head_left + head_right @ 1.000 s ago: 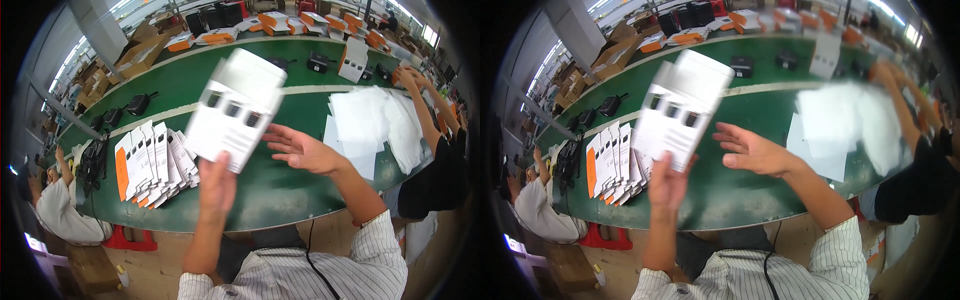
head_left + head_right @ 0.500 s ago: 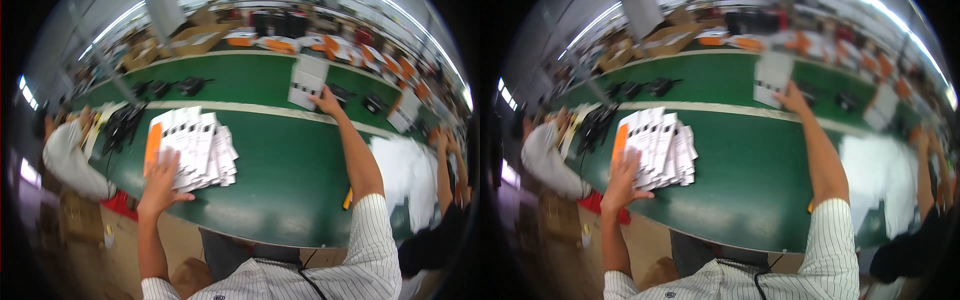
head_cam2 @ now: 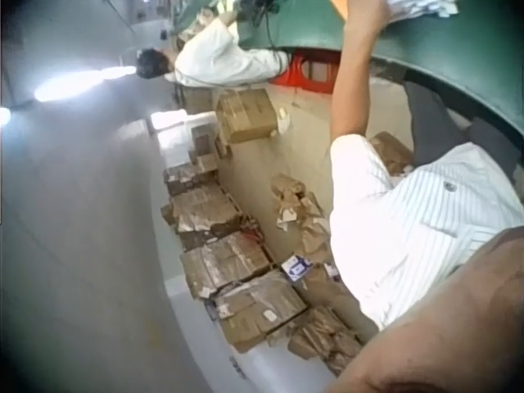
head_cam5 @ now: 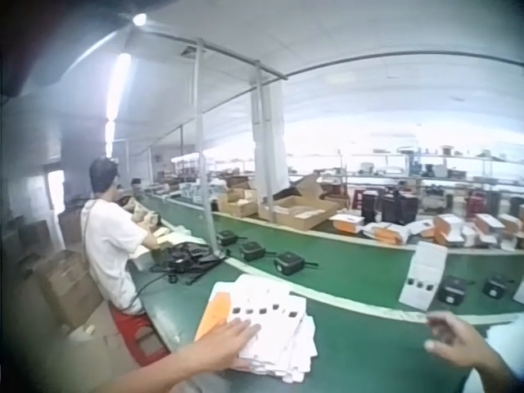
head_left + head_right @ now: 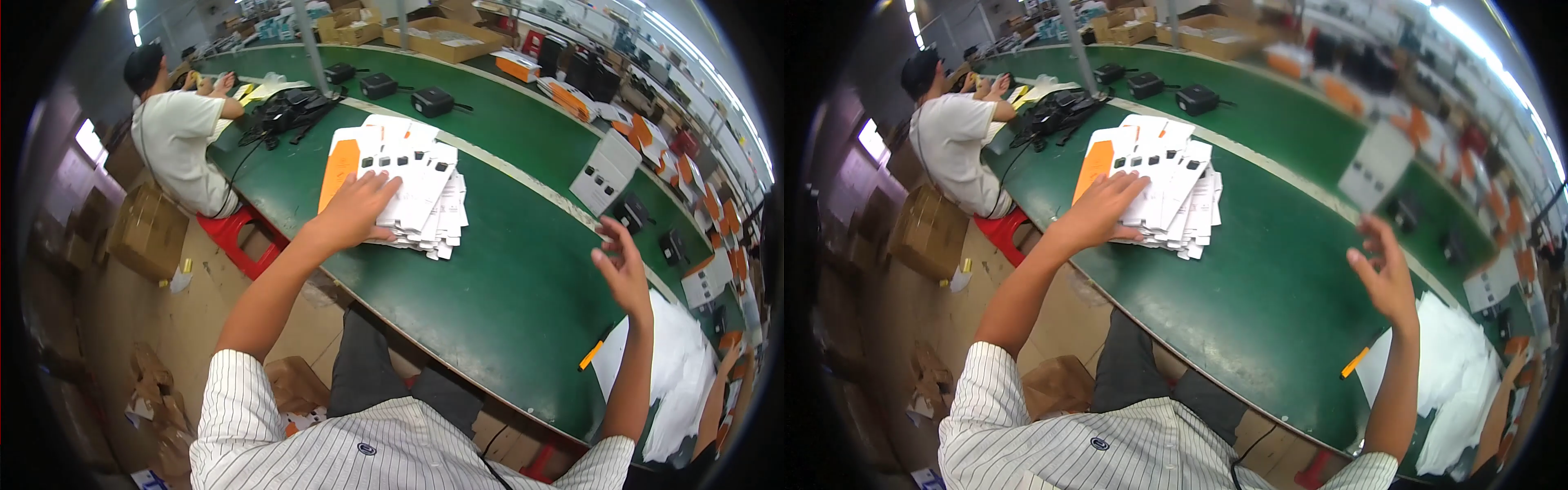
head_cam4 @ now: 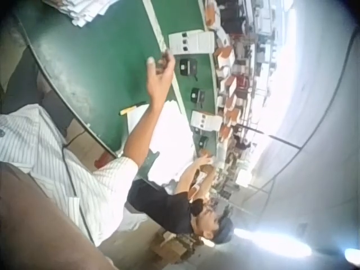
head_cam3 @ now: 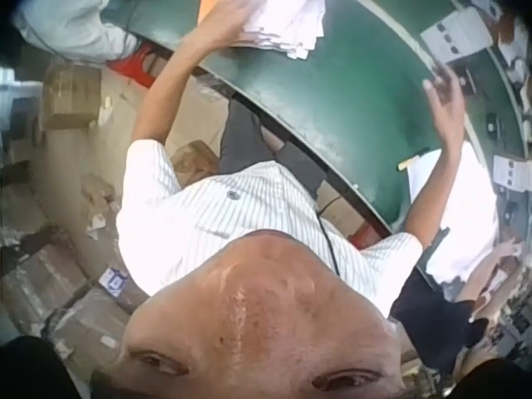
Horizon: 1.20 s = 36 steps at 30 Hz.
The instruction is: Assembling, marking, and stacking cardboard product boxes at a manufacturing workbench.
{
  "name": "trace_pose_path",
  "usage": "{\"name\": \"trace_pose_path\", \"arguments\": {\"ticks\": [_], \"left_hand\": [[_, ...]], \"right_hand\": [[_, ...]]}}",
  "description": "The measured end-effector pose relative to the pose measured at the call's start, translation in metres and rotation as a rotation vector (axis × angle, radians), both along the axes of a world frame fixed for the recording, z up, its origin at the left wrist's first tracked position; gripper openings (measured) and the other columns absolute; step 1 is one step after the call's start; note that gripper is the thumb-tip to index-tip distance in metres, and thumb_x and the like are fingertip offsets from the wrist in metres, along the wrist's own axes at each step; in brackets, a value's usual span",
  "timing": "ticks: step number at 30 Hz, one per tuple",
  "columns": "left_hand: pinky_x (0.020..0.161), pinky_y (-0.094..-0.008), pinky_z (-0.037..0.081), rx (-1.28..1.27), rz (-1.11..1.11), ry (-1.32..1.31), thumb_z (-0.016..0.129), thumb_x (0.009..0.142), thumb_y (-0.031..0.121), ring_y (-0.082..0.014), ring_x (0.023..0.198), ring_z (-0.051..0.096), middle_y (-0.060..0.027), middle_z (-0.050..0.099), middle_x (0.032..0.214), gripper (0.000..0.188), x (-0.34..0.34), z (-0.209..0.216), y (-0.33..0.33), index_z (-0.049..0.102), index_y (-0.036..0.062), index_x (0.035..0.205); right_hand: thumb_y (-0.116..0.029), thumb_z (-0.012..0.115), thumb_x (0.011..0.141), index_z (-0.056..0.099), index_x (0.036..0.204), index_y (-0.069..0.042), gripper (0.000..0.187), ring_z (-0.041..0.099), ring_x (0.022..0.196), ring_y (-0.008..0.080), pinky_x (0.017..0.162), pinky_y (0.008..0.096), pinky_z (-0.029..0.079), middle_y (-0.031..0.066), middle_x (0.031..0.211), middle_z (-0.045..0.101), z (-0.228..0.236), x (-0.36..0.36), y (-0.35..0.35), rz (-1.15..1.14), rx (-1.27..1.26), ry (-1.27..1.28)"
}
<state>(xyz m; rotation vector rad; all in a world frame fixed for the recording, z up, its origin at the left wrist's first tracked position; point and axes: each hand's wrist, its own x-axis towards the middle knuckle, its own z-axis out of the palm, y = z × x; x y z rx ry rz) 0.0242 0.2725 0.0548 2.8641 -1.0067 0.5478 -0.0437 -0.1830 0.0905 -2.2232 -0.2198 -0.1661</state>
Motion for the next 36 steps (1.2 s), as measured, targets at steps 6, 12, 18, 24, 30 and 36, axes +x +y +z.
{"name": "trace_pose_path", "arguments": {"ticks": [6, 12, 18, 24, 30, 36], "left_hand": [[0.097, -0.0453, 0.039, 0.049, -0.02, 0.188, 0.068, 0.08, 0.023, -0.0324, 0.107, 0.057, -0.0146, 0.061, 0.113, 0.045, -0.034, 0.04, -0.023, 0.056, 0.0015, 0.117], [0.093, -0.0461, 0.043, 0.118, -0.158, -0.339, 0.059, 0.067, 0.009, -0.0308, 0.092, 0.061, -0.0123, 0.063, 0.084, 0.02, -0.113, 0.112, -0.098, 0.062, 0.0, 0.084], [0.103, -0.066, 0.024, -0.666, -0.533, -0.49, 0.072, 0.069, 0.034, -0.0475, 0.125, 0.041, -0.0326, 0.042, 0.133, 0.075, -0.131, 0.105, -0.157, 0.049, -0.0043, 0.129], [0.099, -0.0746, 0.017, -0.566, -0.375, 0.243, 0.087, 0.037, 0.062, -0.066, 0.131, 0.004, -0.0468, -0.006, 0.142, 0.16, -0.1, 0.028, -0.196, -0.011, -0.001, 0.148], [0.097, -0.0756, 0.017, -0.683, -0.425, 0.289, 0.09, 0.034, 0.051, -0.0628, 0.128, 0.017, -0.0459, 0.007, 0.138, 0.158, -0.089, 0.003, -0.217, -0.006, -0.0025, 0.148], [0.107, -0.0396, 0.034, -1.114, -0.679, 0.664, 0.088, 0.051, 0.023, -0.0321, 0.133, 0.036, -0.0205, 0.031, 0.144, 0.128, -0.079, 0.011, -0.214, 0.009, 0.0009, 0.149]], "right_hand": [[-0.011, 0.066, 0.082, 0.05, 0.13, -0.004, 0.051, 0.051, 0.109, 0.0162, 0.09, 0.0291, 0.044, 0.0079, 0.126, 0.055, 0.02, -0.064, 0.013, 0.144, 0.028, 0.138], [-0.015, 0.068, 0.08, 0.047, 0.133, -0.001, 0.059, 0.05, 0.121, 0.0287, 0.099, 0.04, 0.041, 0.017, 0.131, 0.052, 0.05, -0.09, 0.103, 0.027, -0.473, -0.639], [-0.024, 0.052, 0.098, 0.043, 0.134, 0.001, 0.044, 0.053, 0.114, 0.0255, 0.097, 0.0371, 0.042, 0.0161, 0.128, 0.051, -0.018, -0.104, 0.041, 0.112, -0.086, -0.246], [-0.027, 0.046, 0.101, 0.045, 0.132, 0.001, 0.041, 0.056, 0.107, 0.0163, 0.091, 0.0316, 0.047, 0.0098, 0.12, 0.055, -0.042, -0.129, 0.068, -0.199, 0.635, -0.051], [-0.022, 0.05, 0.099, 0.04, 0.136, -0.001, 0.044, 0.054, 0.11, 0.0167, 0.094, 0.0311, 0.045, 0.0102, 0.124, 0.053, -0.038, -0.122, 0.074, -0.102, 0.459, 0.241], [-0.037, 0.077, 0.078, 0.007, 0.151, -0.004, 0.107, 0.019, 0.142, 0.0301, 0.115, 0.0425, 0.017, 0.0215, 0.153, 0.015, -0.015, -0.108, 0.044, 0.314, 0.74, 0.048]]}}
